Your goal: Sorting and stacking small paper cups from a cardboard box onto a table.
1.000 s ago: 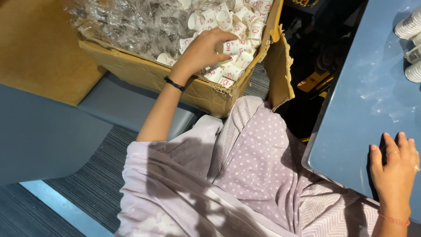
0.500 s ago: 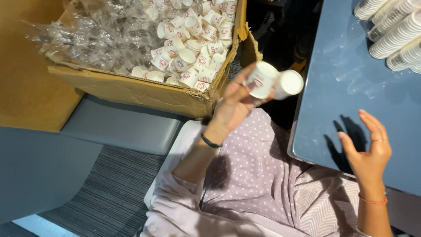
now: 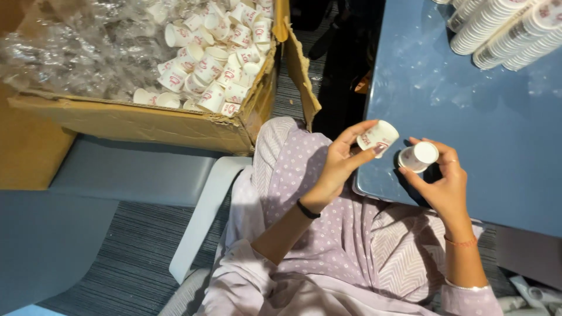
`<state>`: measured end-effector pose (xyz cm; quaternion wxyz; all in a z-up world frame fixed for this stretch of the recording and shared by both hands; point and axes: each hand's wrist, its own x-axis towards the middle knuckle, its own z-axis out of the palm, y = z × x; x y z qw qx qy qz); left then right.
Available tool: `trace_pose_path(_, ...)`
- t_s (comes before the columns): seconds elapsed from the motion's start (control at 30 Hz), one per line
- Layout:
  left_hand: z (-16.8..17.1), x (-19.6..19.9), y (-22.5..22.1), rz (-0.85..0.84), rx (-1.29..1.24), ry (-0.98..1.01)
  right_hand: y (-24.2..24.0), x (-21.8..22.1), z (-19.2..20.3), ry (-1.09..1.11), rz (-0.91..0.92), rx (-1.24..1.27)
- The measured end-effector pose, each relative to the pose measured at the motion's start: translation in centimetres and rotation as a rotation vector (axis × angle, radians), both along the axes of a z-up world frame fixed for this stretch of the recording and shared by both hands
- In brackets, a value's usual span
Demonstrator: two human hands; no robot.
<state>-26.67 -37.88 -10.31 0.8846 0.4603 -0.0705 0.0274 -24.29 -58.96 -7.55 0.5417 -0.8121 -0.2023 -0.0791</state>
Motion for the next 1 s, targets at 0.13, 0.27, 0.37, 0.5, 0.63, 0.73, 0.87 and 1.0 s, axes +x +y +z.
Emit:
trace_pose_path(0.13, 0.1, 0.3, -1.7, 0.032, 0.006, -0.051, -0.9, 0.4, -0.6, -0.102, -0.027, -0.129)
trace_pose_path(0.27, -0.1, 0.6, -3.5, 0.05, 0.007, -0.155, -1.3, 0.6, -2.0, -0.063, -0.085, -0.228)
trace_pose_path(0.37, 0.5, 0.7, -4.4, 0.074, 0.082, -0.221, -1.7, 0.9, -2.6, -0.042, -0.067, -0.187)
trace_pose_path(0.5, 1.8, 0.5, -4.9, 0.244, 0.465, -0.368, -2.2, 1.2, -3.6, -0.181, -0.056, -0.333)
trace_pose_path(0.63, 0.8, 0.6, -5.3, 0.334, 0.599, -0.379, -1.6, 1.0, -2.7, -0.126, -0.057, -0.302)
trace_pose_path(0.73, 0.1, 0.7, -5.4, 0.379, 0.638, -0.328, -1.7, 1.2, -3.1, -0.006, -0.013, -0.153)
trace_pose_path(0.87, 0.3, 0.6, -5.4, 0.388, 0.745, -0.278, -1.9, 1.4, -3.5, -0.023, -0.001, -0.159)
trace_pose_path(1.0, 0.9, 0.1, -4.9, 0.505, 0.733, -0.325, -1.5, 1.0, -2.1, -0.121, 0.001, -0.249)
